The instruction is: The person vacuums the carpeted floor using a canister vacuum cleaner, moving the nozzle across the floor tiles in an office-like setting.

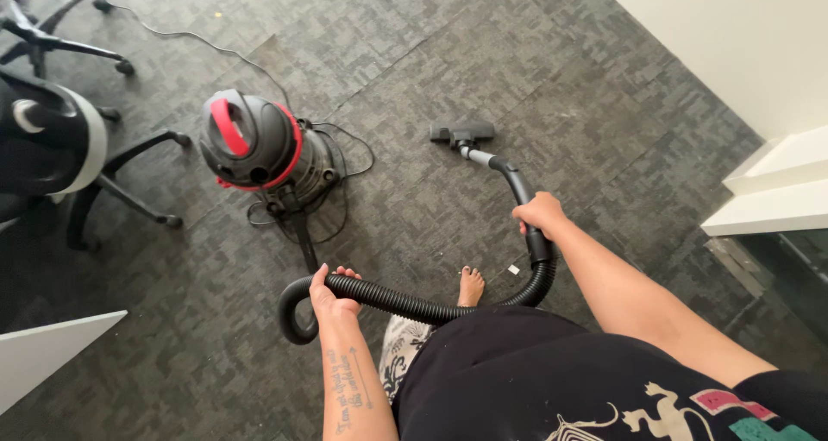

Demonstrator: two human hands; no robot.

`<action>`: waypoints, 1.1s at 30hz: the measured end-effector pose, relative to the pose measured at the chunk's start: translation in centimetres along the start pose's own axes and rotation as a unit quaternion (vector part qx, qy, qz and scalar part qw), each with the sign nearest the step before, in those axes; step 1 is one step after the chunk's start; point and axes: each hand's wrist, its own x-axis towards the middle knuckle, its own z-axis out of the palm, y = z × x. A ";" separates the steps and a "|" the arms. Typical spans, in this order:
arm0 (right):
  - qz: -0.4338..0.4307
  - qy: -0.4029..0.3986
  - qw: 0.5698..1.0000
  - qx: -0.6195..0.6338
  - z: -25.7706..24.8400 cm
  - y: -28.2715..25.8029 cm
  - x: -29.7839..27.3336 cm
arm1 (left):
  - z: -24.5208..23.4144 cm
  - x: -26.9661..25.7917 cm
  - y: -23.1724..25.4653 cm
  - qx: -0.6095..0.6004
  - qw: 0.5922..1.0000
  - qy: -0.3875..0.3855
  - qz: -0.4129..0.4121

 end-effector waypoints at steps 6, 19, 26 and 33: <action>-0.006 0.008 1.000 0.003 1.5 1.8 -4.1 | -3.9 -1.9 2.0 0.004 1.000 -0.028 0.006; 0.003 0.033 0.999 -0.004 12.1 11.4 -18.5 | -22.6 -2.6 9.6 -0.006 0.999 -0.039 0.008; 0.029 0.035 0.998 0.051 14.3 18.2 -26.5 | -29.2 -4.2 9.5 0.019 0.999 -0.037 -0.004; 0.037 0.023 0.999 0.031 12.8 21.1 -29.9 | -30.3 -6.2 7.9 0.030 0.997 -0.073 0.014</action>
